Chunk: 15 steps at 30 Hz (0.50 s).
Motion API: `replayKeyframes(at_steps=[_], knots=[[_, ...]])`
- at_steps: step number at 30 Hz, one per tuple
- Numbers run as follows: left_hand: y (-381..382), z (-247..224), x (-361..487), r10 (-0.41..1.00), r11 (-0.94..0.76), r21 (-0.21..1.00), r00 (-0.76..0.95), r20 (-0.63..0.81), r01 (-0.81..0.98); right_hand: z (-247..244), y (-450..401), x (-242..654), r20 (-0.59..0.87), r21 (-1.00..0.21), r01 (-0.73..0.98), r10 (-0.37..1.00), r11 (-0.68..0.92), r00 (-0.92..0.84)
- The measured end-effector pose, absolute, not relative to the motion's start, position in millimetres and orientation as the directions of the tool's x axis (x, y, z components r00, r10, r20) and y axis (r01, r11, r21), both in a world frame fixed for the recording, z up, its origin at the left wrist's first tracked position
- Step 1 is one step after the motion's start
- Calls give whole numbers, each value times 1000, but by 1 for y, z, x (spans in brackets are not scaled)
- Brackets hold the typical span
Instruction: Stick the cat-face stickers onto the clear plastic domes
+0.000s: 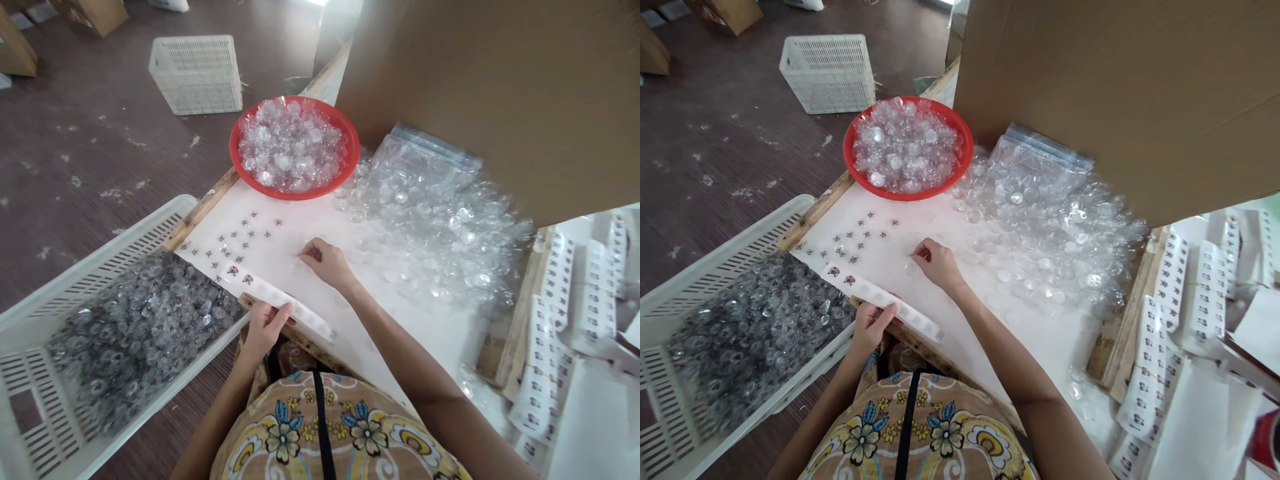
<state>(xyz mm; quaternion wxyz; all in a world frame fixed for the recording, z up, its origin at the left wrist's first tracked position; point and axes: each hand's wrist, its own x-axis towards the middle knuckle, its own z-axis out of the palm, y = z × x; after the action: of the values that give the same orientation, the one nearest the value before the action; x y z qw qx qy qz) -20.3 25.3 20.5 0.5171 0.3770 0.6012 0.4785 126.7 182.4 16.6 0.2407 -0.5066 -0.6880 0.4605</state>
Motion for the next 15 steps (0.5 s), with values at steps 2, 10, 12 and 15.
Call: replayKeyframes(at_steps=[2,10,12,15], knots=[[26,22,-20,948,265,963,-172,-269,-50,18,188,123,-121,-877,476,930,64,-348],[25,17,-20,956,236,971,-170,-240,-47,19,208,100,-172,-765,636,920,100,-352],[25,18,-20,959,230,972,-162,-234,-44,19,210,99,-172,-751,651,918,113,-358],[26,19,-20,960,225,973,-157,-231,-52,20,210,99,-181,-727,674,912,127,-367]])
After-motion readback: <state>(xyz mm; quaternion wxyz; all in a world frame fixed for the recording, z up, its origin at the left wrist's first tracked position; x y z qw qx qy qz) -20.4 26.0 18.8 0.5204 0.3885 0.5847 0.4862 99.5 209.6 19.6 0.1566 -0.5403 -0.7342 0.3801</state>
